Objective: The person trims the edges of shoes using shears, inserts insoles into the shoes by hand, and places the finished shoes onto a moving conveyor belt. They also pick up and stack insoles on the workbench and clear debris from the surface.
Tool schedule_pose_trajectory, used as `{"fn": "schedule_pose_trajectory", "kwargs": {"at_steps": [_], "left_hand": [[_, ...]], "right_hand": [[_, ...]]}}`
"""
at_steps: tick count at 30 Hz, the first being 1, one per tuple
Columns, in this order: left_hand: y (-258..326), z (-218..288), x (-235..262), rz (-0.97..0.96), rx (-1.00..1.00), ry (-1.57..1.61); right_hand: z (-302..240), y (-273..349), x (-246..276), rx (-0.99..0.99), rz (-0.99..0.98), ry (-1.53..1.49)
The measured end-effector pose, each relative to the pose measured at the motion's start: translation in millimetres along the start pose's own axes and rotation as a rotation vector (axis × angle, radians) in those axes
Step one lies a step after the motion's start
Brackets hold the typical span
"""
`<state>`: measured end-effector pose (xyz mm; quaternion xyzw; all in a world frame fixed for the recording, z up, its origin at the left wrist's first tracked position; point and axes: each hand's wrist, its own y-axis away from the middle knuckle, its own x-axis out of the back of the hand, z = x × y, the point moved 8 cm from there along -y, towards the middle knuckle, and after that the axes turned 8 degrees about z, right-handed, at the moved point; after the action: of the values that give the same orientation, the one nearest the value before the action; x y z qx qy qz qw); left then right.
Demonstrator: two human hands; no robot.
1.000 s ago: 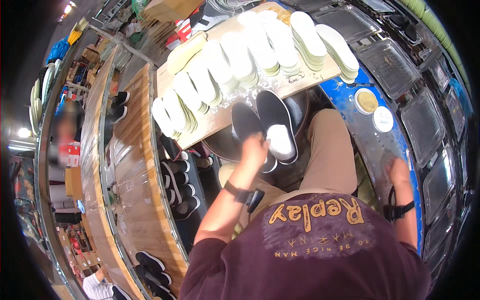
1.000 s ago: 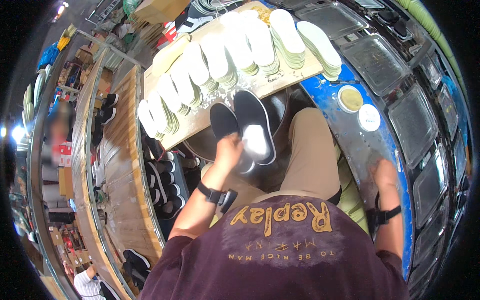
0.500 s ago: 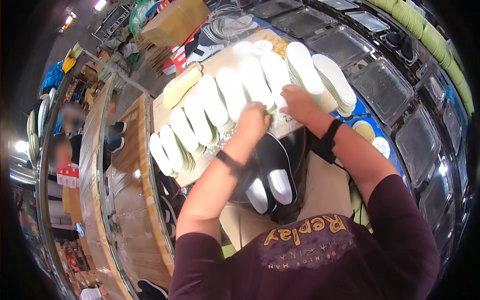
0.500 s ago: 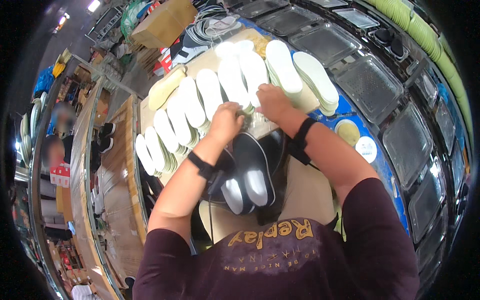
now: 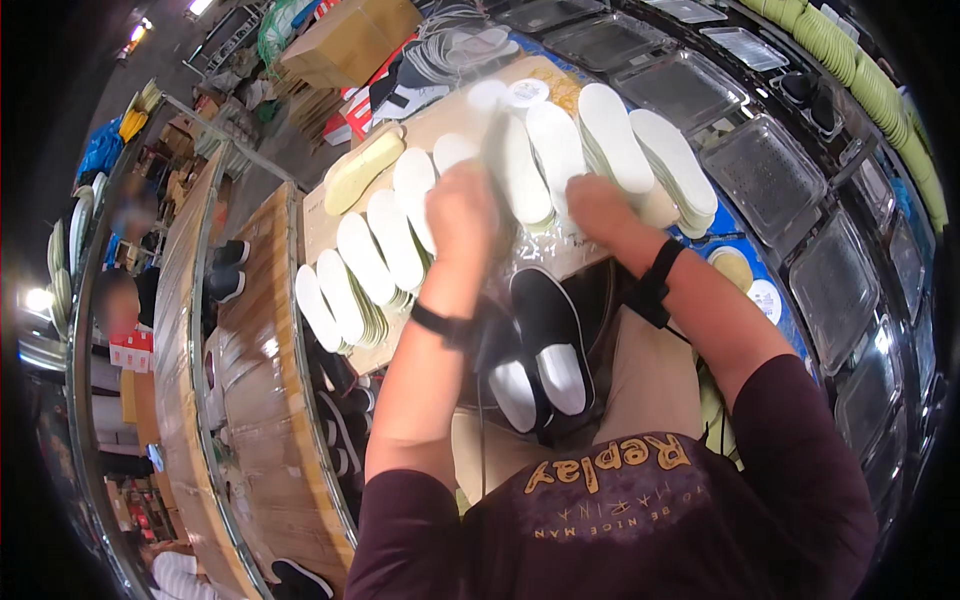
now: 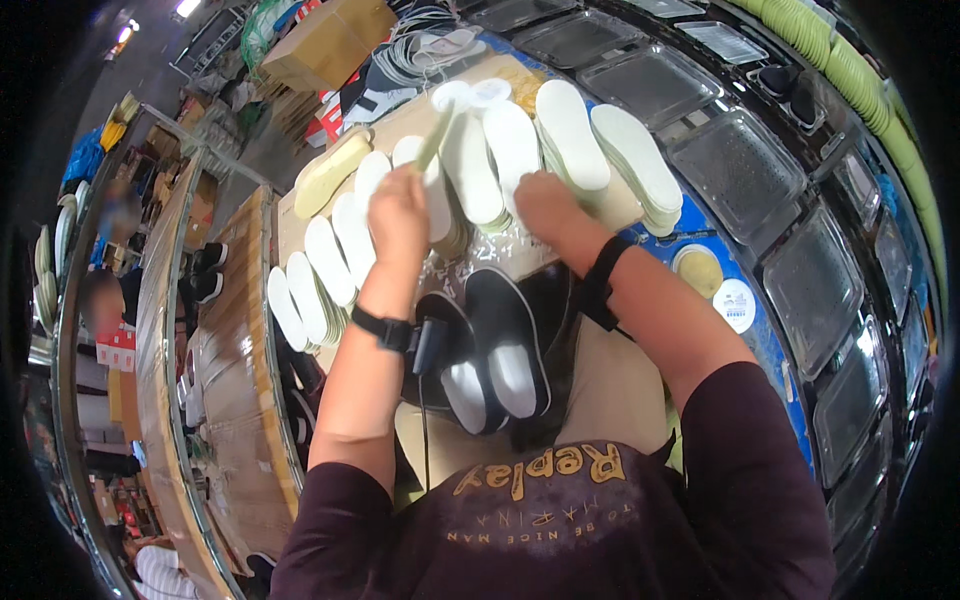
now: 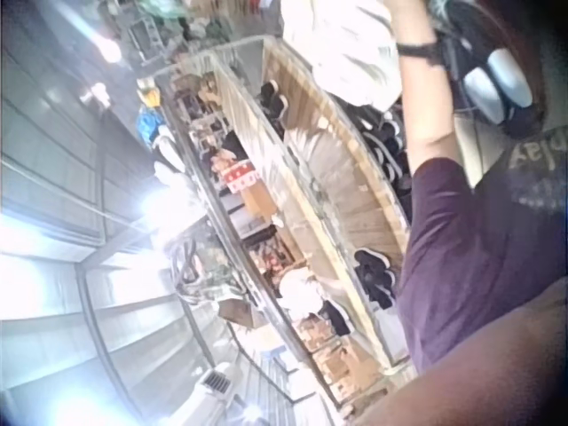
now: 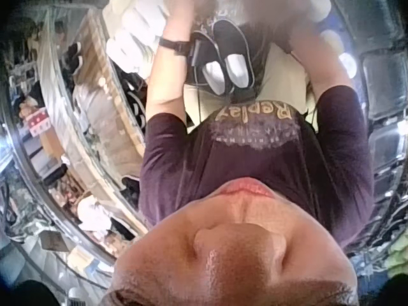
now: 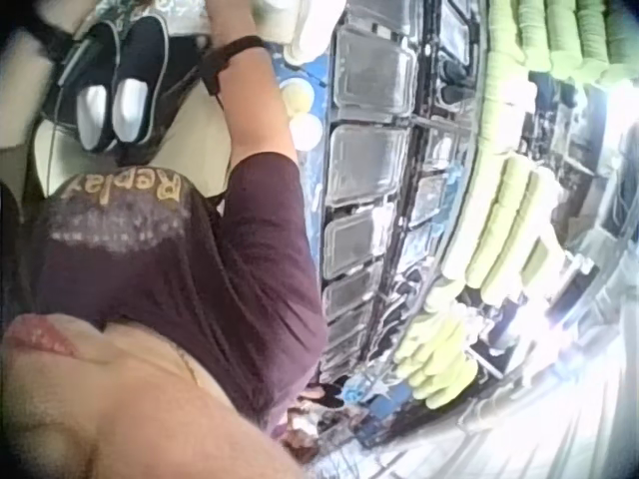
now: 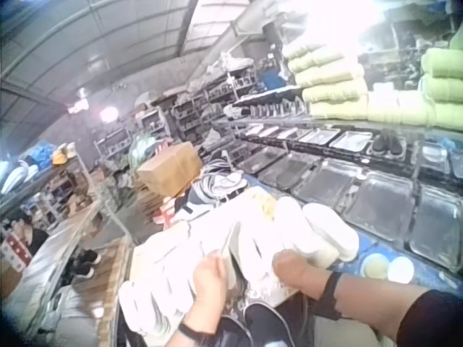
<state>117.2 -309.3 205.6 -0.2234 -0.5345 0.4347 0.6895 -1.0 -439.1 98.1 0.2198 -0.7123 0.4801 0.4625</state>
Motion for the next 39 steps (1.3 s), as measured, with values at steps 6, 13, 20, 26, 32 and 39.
{"fn": "schedule_pose_trajectory", "kwargs": {"at_steps": [6,13,20,26,32,39], "left_hand": [[65.2,0.3,182.6,0.139,0.265,0.16],[181.7,-3.8,321.8,0.186,0.711,0.408],[225.6,51.0,248.9,-0.14,0.628,0.407],[227.5,142.6,189.0,-0.693,0.163,0.405],[260.5,126.0,155.6,-0.7,-0.018,0.167],[240.8,132.8,170.9,-0.561,-0.076,0.087]], "right_hand": [[-6.8,48.0,161.9,-0.019,0.552,-0.45],[-14.0,164.7,228.4,-0.417,0.106,-0.911],[-99.0,197.3,217.7,-0.117,0.077,-0.683],[-187.5,226.5,182.9,0.53,-0.282,-0.575],[-177.8,227.6,104.9,0.594,-0.206,-0.391],[-180.4,211.9,45.6,0.608,-0.228,-0.259]]}}
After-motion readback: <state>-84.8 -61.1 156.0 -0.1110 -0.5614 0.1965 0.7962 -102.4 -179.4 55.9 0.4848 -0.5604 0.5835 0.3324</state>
